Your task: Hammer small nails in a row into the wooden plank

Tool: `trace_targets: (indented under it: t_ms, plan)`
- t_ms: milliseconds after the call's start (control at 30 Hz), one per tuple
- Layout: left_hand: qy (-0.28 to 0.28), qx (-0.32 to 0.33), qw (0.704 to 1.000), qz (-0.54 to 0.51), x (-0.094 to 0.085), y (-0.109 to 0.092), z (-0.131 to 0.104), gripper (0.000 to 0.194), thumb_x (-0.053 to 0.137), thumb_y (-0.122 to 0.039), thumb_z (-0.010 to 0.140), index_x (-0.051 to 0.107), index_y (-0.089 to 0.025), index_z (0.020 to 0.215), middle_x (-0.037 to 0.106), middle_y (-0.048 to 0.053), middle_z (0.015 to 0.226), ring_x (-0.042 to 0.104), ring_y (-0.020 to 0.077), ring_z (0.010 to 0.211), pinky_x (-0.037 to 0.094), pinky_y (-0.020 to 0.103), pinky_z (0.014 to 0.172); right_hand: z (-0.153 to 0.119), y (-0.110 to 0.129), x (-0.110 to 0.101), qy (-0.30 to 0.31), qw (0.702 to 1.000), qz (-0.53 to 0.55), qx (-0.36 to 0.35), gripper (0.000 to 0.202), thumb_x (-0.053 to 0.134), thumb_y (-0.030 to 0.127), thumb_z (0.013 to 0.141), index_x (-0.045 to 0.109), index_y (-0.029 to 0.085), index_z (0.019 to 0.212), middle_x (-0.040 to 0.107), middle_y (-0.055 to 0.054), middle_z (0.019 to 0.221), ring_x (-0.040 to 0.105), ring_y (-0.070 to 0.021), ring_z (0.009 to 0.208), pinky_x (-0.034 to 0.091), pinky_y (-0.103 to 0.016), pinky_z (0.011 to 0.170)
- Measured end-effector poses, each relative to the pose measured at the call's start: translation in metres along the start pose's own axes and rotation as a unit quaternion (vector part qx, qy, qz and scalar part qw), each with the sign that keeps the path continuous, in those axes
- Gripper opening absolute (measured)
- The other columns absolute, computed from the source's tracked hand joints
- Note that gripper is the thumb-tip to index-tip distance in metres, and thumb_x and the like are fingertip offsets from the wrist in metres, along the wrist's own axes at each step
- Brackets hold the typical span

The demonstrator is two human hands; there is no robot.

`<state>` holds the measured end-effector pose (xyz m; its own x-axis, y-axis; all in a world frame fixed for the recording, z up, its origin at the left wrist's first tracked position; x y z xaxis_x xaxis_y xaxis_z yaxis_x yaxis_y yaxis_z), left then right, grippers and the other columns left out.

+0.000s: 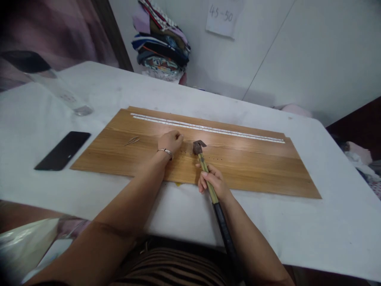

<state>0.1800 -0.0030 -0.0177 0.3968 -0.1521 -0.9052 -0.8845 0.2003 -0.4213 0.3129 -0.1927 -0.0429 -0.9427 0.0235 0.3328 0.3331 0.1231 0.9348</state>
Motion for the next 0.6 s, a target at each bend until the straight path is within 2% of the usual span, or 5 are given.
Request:
trace_targets:
  t_ms: [600]
  plan:
    - [0.003,-0.001,1.0,-0.013,-0.0012,-0.0029,-0.002,0.037,0.043,-0.04,0.098,0.076,-0.023,0.107,0.077,0.01,0.112,0.07,0.0249,0.106,0.051,0.033,0.09,-0.0017,0.0012,-0.0015,-0.008,1.0,0.006,-0.004,0.043,0.066,0.044,0.085,0.063,0.017,0.117,0.049,0.008,0.049,0.053,-0.0145,0.042,0.038,-0.026,0.042]
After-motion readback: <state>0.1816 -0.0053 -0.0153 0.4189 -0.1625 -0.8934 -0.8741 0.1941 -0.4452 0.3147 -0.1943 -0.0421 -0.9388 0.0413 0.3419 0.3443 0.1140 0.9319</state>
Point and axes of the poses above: each hand's wrist, its own z-axis towards the middle knuckle, its own x-axis out of the palm, y = z × x, the point moved 5 cm from there along z, towards the middle knuckle
